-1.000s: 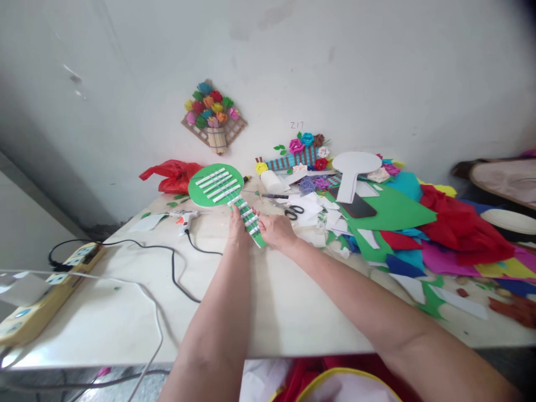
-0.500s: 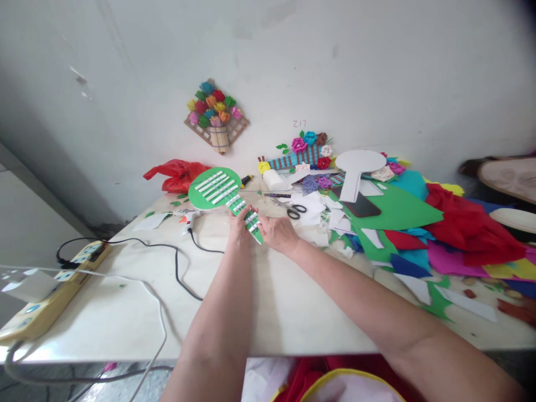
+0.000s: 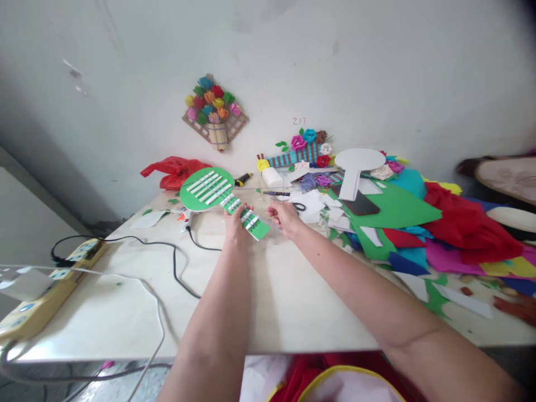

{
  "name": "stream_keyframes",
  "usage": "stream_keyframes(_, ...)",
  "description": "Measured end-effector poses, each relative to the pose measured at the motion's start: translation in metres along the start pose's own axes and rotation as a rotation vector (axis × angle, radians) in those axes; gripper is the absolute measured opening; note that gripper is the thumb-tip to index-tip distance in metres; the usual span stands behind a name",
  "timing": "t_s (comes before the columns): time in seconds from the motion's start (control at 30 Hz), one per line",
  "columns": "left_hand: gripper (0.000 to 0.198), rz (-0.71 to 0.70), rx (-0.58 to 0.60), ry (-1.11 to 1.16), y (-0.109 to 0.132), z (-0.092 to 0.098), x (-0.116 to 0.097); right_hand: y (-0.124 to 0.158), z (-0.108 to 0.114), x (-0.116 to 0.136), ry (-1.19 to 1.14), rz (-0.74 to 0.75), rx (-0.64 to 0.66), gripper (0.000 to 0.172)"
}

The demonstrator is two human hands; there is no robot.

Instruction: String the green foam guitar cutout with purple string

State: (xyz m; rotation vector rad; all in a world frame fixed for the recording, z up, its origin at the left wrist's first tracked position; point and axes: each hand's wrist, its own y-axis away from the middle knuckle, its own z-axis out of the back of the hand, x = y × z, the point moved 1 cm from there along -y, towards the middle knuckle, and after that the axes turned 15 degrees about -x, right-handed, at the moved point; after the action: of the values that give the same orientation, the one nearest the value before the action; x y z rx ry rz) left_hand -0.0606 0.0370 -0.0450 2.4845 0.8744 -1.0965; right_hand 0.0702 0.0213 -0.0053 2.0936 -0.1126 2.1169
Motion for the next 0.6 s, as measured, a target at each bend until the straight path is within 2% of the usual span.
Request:
stream_keyframes(0.1, 0.038, -0.004, 0.000, 0.007, -0.002, 0.001, 0.001, 0.003, 0.001, 0.004, -0.099, -0.157, 0.072, 0.020)
stream_keyframes(0.3, 0.036, -0.002, 0.001, 0.057, -0.001, 0.001, 0.000, 0.001, -0.002, -0.004, 0.091, -0.057, 0.057, 0.020)
stream_keyframes(0.5, 0.036, 0.009, -0.024, 0.050, 0.000, 0.001, -0.001, 0.001, 0.002, -0.008, 0.198, -0.045, 0.214, 0.028)
stream_keyframes(0.6, 0.036, 0.011, -0.023, 0.066, 0.000, 0.001, -0.002, 0.003, 0.004, -0.008, 0.239, -0.025, 0.254, 0.030)
